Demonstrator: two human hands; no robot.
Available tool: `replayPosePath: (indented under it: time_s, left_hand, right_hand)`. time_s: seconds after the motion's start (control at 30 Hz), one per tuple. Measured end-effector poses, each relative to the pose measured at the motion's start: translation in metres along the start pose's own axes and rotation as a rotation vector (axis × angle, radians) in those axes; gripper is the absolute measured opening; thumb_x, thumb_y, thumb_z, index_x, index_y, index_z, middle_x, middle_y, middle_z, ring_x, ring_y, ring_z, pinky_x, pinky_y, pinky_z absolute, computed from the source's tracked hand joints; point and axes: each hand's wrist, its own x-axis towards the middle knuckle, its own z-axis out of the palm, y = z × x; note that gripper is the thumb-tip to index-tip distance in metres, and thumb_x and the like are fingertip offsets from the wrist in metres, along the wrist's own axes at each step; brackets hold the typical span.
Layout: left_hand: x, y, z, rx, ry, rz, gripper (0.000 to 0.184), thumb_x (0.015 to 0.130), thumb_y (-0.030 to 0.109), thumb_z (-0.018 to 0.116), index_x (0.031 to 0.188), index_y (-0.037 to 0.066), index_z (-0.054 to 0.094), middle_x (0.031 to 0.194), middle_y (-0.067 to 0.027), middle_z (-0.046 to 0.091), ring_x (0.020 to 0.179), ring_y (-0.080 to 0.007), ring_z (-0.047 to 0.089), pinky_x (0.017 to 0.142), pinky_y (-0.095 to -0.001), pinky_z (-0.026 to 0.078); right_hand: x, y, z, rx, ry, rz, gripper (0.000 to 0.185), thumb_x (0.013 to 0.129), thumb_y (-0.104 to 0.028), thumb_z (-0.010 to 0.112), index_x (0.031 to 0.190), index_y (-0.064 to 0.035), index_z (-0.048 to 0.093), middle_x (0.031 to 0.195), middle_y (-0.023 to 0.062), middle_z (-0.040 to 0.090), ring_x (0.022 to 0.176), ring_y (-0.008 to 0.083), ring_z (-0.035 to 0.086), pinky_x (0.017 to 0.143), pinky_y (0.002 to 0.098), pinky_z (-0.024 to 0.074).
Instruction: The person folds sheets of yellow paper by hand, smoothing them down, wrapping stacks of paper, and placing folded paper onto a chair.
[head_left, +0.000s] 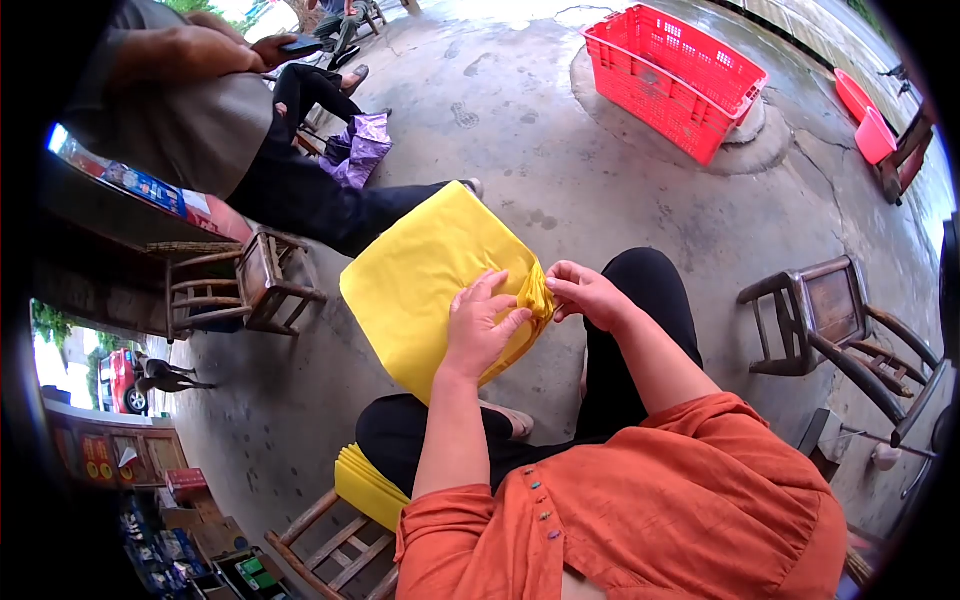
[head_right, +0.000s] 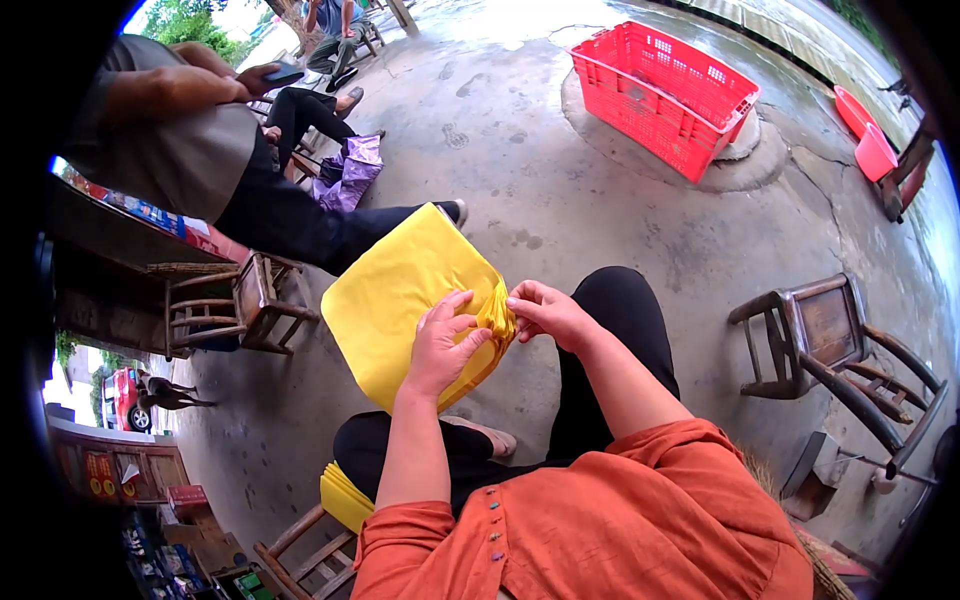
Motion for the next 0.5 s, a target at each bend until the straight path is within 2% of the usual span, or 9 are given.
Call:
replayPosePath:
  time_s: [0.17, 0.23, 0.5]
  left_hand:
    - [-0.0006, -0.0007, 0.0011, -0.007, 0.009, -0.012, 0.027, 0.085, 0.028, 0.079, 0.097, 0.004, 0.076, 0.139, -0.0123, 0.061, 0.135, -0.0305, 0.051, 0.114, -0.0444, 0.034]
    - [-0.0014, -0.0053, 0.004, -0.032, 0.0, -0.021, 0.029, 0.086, 0.035, 0.077, 0.099, 0.009, 0.078, 0.141, -0.0123, 0.06, 0.137, -0.0307, 0.048, 0.115, -0.051, 0.029]
    - [-0.0012, -0.0025, 0.0037, -0.028, -0.003, -0.028, 0.029, 0.085, 0.034, 0.077, 0.098, 0.009, 0.078, 0.141, -0.0128, 0.059, 0.137, -0.0317, 0.048, 0.115, -0.0524, 0.029]
  right_hand:
    - [0.0006, 0.0006, -0.0007, 0.0, -0.006, 0.0, 0.028, 0.101, -0.033, 0.064, 0.11, -0.008, 0.057, 0.094, 0.0026, 0.063, 0.081, 0.0126, 0.064, 0.072, 0.029, 0.0569]
    - [0.001, 0.0017, -0.0009, -0.001, -0.003, -0.004, 0.028, 0.101, -0.033, 0.064, 0.11, -0.0083, 0.057, 0.094, 0.0025, 0.063, 0.081, 0.0127, 0.064, 0.072, 0.029, 0.0568]
    - [0.0001, -0.0003, 0.0008, -0.011, 0.011, 0.005, 0.026, 0.1, -0.032, 0.065, 0.11, -0.0093, 0.058, 0.096, 0.0025, 0.063, 0.084, 0.0128, 0.063, 0.072, 0.0291, 0.0563]
